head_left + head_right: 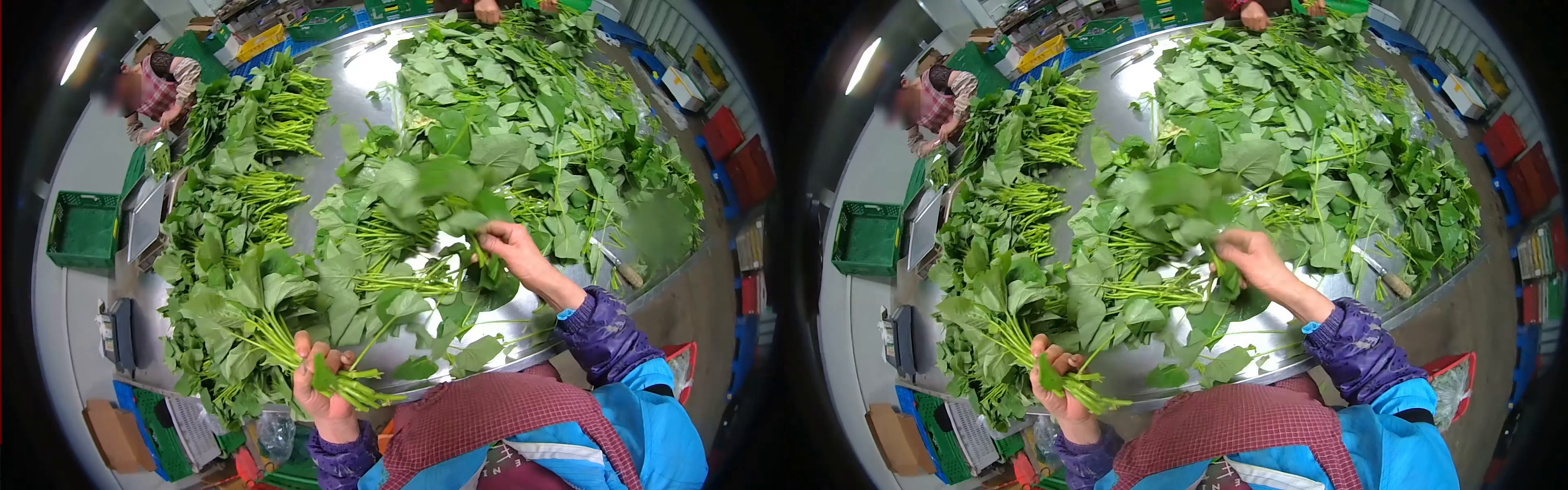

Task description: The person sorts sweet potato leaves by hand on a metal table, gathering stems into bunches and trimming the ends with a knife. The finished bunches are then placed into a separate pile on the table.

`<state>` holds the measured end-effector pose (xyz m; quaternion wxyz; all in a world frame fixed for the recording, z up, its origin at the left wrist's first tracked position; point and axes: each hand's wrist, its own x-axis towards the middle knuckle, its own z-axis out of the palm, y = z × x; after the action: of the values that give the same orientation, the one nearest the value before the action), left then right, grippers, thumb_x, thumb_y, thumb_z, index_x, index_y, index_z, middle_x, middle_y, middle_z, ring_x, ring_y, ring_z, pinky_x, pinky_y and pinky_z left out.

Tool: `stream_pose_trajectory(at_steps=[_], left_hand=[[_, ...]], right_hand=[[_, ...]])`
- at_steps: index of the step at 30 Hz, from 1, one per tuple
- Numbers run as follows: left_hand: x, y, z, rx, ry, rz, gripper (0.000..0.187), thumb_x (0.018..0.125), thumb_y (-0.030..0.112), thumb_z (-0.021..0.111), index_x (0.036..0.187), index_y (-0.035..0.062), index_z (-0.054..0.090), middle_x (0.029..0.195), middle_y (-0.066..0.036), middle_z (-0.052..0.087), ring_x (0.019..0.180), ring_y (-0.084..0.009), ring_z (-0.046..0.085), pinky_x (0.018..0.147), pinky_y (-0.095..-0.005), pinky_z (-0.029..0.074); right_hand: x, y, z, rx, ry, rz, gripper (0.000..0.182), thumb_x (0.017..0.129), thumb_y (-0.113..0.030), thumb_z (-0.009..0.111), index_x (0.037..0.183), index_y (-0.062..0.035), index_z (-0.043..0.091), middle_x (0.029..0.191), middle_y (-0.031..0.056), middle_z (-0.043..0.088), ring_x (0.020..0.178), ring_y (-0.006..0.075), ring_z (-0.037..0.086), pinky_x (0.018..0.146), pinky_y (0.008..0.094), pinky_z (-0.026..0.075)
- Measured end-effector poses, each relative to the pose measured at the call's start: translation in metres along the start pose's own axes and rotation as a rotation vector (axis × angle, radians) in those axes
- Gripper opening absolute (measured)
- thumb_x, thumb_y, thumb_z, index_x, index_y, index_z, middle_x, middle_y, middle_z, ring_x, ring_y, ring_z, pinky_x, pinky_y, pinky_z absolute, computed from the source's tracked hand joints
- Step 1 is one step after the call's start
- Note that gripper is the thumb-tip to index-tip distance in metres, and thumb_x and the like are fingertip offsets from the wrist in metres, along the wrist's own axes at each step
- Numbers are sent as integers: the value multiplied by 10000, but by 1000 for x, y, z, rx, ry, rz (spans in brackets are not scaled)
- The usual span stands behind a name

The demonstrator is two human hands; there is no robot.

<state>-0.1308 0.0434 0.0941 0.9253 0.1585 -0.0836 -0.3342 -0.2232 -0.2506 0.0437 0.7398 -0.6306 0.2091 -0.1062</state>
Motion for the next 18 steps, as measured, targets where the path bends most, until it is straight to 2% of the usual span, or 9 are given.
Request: stream_pose_trajectory(at_steps=[2, 3, 4, 6, 8, 9, 12, 18], left_hand=[[6, -13, 5, 18, -16, -27, 246, 802, 70, 563, 928, 131, 360, 725, 43, 449, 632, -65, 459, 809, -366, 409], [7, -18, 6, 99, 61, -44, 254, 780, 67, 578, 911, 122, 367, 713, 23, 471, 628, -97, 477, 791, -375, 411], [7, -24, 8, 184, 143, -60, 261, 758, 65, 592, 893, 114, 374, 701, 4, 493, 624, -129, 496, 772, -384, 412], [9, -35, 11, 231, 170, -81, 248, 759, 67, 598, 906, 96, 400, 719, -31, 520, 665, -162, 523, 771, -383, 413], [15, -43, 15, 473, 198, -87, 236, 762, 81, 605, 918, 81, 427, 739, -55, 543, 679, -175, 527, 787, -393, 413], [16, -46, 17, 482, 214, -113, 199, 771, 57, 593, 909, 66, 450, 745, -73, 550, 689, -180, 534, 816, -405, 413], [19, -63, 16, 579, 309, -125, 175, 779, 24, 578, 899, 57, 455, 749, -74, 546, 698, -182, 537, 840, -408, 405], [23, -78, 12, 552, 318, -142, 159, 789, -28, 556, 900, 47, 470, 788, -73, 544, 735, -179, 540, 821, -382, 422]], right_hand=[[-10, 2, -10, -175, 22, 141, 193, 839, -165, 543, 960, -15, 549, 713, 23, 620, 454, 39, 450, 387, 194, 347], [-13, 5, -11, -85, 32, 64, 191, 832, -157, 552, 964, -19, 549, 705, 16, 619, 468, 42, 457, 395, 191, 347], [-17, 4, -15, -14, 55, 54, 193, 817, -138, 577, 969, -25, 548, 738, 14, 620, 522, 47, 484, 462, 179, 381], [-25, -2, -13, 144, 75, 26, 204, 792, -99, 608, 971, -23, 546, 781, 16, 616, 602, 43, 513, 549, 172, 408], [-31, -5, -8, 104, 113, -7, 214, 782, -79, 614, 973, -15, 541, 796, 17, 611, 632, 41, 518, 579, 173, 412], [-33, -7, -8, 55, 136, -33, 225, 772, -60, 620, 975, -7, 537, 812, 19, 606, 662, 39, 524, 609, 173, 415], [-38, -14, -6, 149, 85, 15, 236, 767, -37, 612, 982, 3, 525, 816, 16, 599, 671, 34, 523, 599, 168, 411], [-45, -21, 5, 163, 44, 28, 255, 748, -15, 603, 973, -5, 485, 822, 16, 593, 693, 27, 537, 599, 159, 422]])
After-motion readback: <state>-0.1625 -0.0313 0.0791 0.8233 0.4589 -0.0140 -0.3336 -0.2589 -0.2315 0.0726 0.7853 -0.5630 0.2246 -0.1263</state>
